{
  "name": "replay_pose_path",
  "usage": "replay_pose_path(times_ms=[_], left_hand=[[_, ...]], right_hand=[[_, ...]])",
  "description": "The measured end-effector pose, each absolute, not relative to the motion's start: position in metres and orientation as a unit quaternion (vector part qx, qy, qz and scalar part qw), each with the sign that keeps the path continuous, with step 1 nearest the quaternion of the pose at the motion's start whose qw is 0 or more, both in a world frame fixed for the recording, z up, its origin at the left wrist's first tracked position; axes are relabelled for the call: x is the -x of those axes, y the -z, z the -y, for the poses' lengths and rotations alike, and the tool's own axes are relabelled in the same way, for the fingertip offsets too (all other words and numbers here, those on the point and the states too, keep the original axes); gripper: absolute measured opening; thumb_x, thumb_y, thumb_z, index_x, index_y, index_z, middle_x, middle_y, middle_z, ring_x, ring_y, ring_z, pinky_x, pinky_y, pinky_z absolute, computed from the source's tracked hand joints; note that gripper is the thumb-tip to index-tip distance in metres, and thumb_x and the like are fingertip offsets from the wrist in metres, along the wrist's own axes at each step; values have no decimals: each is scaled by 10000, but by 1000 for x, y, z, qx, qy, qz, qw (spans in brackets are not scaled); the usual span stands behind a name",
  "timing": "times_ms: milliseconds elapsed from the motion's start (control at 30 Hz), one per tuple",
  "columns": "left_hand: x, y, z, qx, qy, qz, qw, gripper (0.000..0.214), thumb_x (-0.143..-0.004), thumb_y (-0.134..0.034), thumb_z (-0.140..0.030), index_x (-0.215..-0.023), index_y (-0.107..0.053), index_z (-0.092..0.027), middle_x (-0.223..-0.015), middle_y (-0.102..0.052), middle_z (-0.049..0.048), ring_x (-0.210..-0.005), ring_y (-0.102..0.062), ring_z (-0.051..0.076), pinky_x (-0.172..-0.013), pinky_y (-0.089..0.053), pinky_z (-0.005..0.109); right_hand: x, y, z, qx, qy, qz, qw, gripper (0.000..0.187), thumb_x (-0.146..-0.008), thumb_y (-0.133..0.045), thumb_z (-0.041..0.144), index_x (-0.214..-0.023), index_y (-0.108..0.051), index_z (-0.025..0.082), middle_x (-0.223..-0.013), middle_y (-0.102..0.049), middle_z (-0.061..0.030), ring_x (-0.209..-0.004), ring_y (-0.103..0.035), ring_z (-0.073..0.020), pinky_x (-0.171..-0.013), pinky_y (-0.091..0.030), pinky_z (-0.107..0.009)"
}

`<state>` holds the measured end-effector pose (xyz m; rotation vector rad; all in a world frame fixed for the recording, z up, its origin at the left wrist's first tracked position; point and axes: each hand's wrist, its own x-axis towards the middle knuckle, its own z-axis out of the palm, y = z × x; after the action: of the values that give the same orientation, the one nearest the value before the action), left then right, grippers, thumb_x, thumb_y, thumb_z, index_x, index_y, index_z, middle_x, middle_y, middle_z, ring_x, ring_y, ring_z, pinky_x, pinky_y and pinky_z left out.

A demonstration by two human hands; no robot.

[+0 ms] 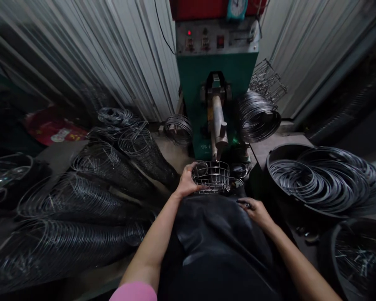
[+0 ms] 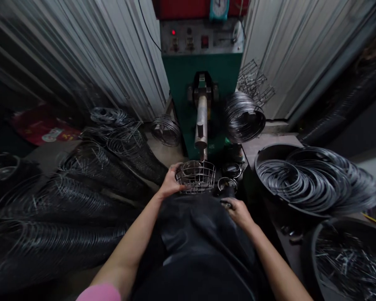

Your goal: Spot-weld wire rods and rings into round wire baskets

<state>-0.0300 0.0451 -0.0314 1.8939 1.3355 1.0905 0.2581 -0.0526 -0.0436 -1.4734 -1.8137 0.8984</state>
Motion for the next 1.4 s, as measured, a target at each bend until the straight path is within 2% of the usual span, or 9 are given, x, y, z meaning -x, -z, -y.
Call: replay_pose_path(times_ms=[100, 233, 400, 500, 600, 733, 1033, 1233, 1400], left_hand=[[22, 1, -22, -772, -311, -530, 164, 945, -426, -836, -386, -1252, -405, -232, -1174, -461, 78, -1128, -433, 296, -978, -351, 432], [0, -24, -7, -797, -226, -549, 106, 925, -469, -804, -403, -1270, -380, -217, -1193, -460, 98, -1124, -410, 314, -964, -307, 468], [-14, -30, -1, -800, -214, -544, 132, 895, -488, -787, -389, -1266, -375, -228, -1210, -444, 97, -1127, -393, 312, -971, -270, 459], [-14, -30, 1, -798, -214, -540, 159, 875, -488, -786, -379, -1255, -390, -235, -1201, -451, 87, -1118, -403, 307, -961, -285, 445], [-13, -30, -1, -798, -215, -539, 163, 872, -476, -788, -390, -1245, -413, -221, -1176, -470, 85, -1099, -425, 298, -942, -316, 425], [-11, -30, -5, -793, -227, -537, 176, 843, -479, -784, -387, -1230, -434, -230, -1154, -477, 71, -1095, -434, 289, -938, -329, 410], [-12, -24, -18, -792, -224, -530, 205, 874, -476, -788, -385, -1250, -406, -243, -1183, -468, 66, -1126, -422, 298, -963, -301, 413], [-10, -17, -32, -786, -232, -533, 208, 919, -445, -805, -403, -1256, -407, -237, -1199, -473, 78, -1133, -428, 290, -961, -316, 405], [-7, -11, -47, -786, -249, -523, 214, 906, -442, -807, -399, -1249, -418, -258, -1143, -486, 54, -1100, -452, 279, -955, -336, 391]], right_hand=[[-236, -11, 37, 522, -336, 741, 258, 234, -716, -587, 277, -936, -642, 217, -888, -697, -38, -816, -639, -191, -723, -479, -286], [-206, -39, 15, 563, -288, 747, 202, 261, -615, -647, 175, -869, -598, 209, -709, -653, 14, -649, -590, -146, -566, -419, -219], [-187, -20, 12, 580, -215, 722, 308, 181, -655, -581, 155, -822, -591, 223, -677, -636, 16, -595, -562, -138, -555, -399, -225], [-188, -12, 18, 526, -251, 734, 349, 135, -724, -531, 201, -822, -623, 212, -753, -665, -5, -679, -598, -150, -637, -445, -246], [-196, -16, 20, 467, -293, 765, 333, 177, -777, -509, 248, -853, -661, 202, -838, -679, -32, -795, -618, -168, -737, -465, -279], [-204, -23, 16, 420, -304, 803, 294, 234, -738, -597, 262, -950, -667, 194, -927, -671, -64, -868, -618, -197, -776, -469, -309], [-202, -15, 4, 421, -299, 809, 281, 190, -742, -594, 202, -910, -683, 214, -869, -682, -42, -820, -629, -178, -751, -481, -294], [-202, -8, -9, 413, -274, 818, 291, 191, -768, -563, 198, -915, -683, 217, -870, -674, -57, -813, -631, -182, -726, -484, -296], [-200, -8, -21, 409, -267, 823, 290, 175, -767, -572, 195, -895, -689, 223, -868, -665, -57, -800, -626, -176, -719, -490, -292]])
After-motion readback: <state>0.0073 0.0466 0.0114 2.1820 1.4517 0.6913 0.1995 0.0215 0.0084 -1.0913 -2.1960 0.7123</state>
